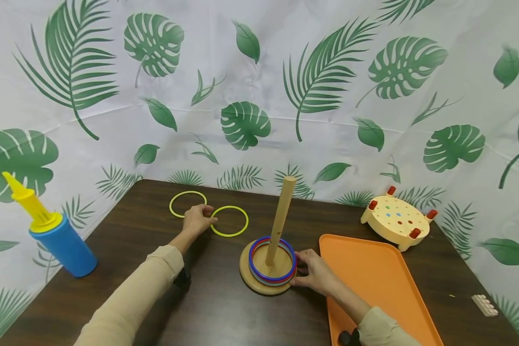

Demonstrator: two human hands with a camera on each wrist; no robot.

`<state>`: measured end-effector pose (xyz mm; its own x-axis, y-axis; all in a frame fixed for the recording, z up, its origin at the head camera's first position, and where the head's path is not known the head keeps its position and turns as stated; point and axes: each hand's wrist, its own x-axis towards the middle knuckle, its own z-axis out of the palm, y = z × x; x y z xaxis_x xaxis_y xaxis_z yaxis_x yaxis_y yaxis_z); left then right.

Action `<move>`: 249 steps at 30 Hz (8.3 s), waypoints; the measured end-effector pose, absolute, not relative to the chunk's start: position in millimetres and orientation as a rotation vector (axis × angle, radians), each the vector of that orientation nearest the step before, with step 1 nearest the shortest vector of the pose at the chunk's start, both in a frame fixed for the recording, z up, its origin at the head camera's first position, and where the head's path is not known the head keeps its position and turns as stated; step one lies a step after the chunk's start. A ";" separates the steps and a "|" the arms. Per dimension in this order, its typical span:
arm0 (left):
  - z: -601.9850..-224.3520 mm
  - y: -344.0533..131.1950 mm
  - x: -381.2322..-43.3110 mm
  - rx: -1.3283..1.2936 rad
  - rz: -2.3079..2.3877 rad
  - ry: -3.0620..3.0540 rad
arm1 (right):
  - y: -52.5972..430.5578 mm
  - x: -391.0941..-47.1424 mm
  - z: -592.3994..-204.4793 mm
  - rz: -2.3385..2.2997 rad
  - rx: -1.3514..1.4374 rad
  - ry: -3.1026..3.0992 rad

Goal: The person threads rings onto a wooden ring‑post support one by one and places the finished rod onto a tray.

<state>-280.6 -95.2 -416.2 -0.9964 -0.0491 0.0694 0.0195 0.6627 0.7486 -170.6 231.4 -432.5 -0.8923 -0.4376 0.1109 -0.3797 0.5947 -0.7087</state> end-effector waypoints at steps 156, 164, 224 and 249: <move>-393.3 -11.5 -223.7 -0.310 -1.751 -2.803 | 233.5 -169.7 -433.4 -1.169 -0.732 2.779; -397.0 -10.4 -222.4 -0.350 -1.739 -2.784 | 233.3 -169.6 -433.8 -1.159 -0.746 2.799; -412.2 -192.4 -302.9 0.282 -1.288 -2.695 | 235.1 -169.1 -435.0 -1.159 -0.720 2.785; -415.6 -190.9 -315.6 0.458 -1.102 -2.830 | 232.7 -167.8 -434.2 -1.185 -0.672 2.747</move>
